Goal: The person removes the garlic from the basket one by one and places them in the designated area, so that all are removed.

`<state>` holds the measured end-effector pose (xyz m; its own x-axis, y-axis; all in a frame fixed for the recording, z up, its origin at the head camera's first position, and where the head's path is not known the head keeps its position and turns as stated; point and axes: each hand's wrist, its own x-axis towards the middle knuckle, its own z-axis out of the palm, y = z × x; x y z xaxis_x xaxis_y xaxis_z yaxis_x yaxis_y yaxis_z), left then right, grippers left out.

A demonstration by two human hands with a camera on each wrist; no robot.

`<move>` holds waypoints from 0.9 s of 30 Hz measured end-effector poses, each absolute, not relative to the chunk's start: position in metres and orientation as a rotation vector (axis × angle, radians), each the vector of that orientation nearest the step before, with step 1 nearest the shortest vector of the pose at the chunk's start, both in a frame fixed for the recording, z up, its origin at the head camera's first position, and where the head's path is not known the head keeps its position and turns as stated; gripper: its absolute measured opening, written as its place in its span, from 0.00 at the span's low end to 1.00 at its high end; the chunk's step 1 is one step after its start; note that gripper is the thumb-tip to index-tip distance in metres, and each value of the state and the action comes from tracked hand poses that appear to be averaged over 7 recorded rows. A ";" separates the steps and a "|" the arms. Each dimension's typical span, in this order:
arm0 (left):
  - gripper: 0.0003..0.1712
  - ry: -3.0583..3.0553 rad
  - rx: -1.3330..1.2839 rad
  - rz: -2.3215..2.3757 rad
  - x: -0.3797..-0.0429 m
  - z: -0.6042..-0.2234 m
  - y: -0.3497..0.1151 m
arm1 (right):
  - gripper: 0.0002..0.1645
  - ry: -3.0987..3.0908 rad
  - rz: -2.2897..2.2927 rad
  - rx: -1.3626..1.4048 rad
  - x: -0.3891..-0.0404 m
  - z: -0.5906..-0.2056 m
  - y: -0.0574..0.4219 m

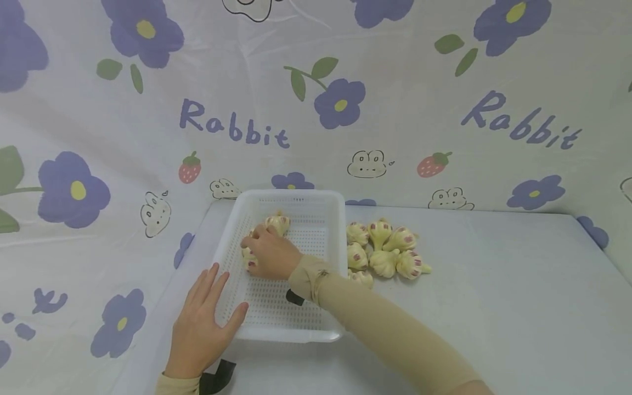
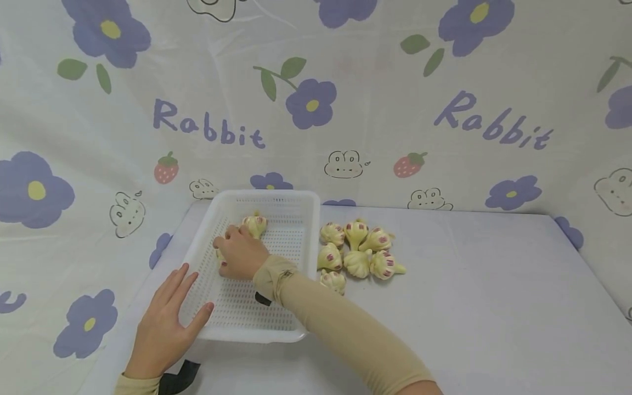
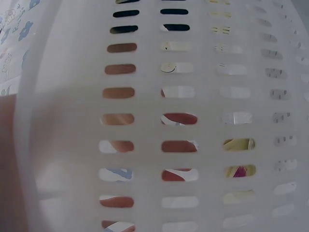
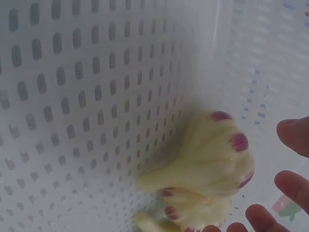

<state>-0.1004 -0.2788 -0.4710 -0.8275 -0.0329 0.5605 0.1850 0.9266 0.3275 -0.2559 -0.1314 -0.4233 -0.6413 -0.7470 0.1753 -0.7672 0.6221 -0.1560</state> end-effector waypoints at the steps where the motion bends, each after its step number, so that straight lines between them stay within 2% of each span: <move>1: 0.39 -2.498 -0.111 -0.499 -0.100 -0.471 -0.279 | 0.30 -2.744 0.316 1.287 -0.256 -0.423 -0.132; 27: 0.39 -2.477 -0.128 -0.502 -0.100 -0.474 -0.280 | 0.28 -2.706 0.225 1.270 -0.260 -0.440 -0.142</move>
<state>-0.0998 -0.2802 -0.4736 -0.8144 -0.0237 0.5798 0.2038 0.9238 0.3241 -0.2598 -0.1421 -0.4398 -0.6325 -0.7502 0.1928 -0.7717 0.6317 -0.0739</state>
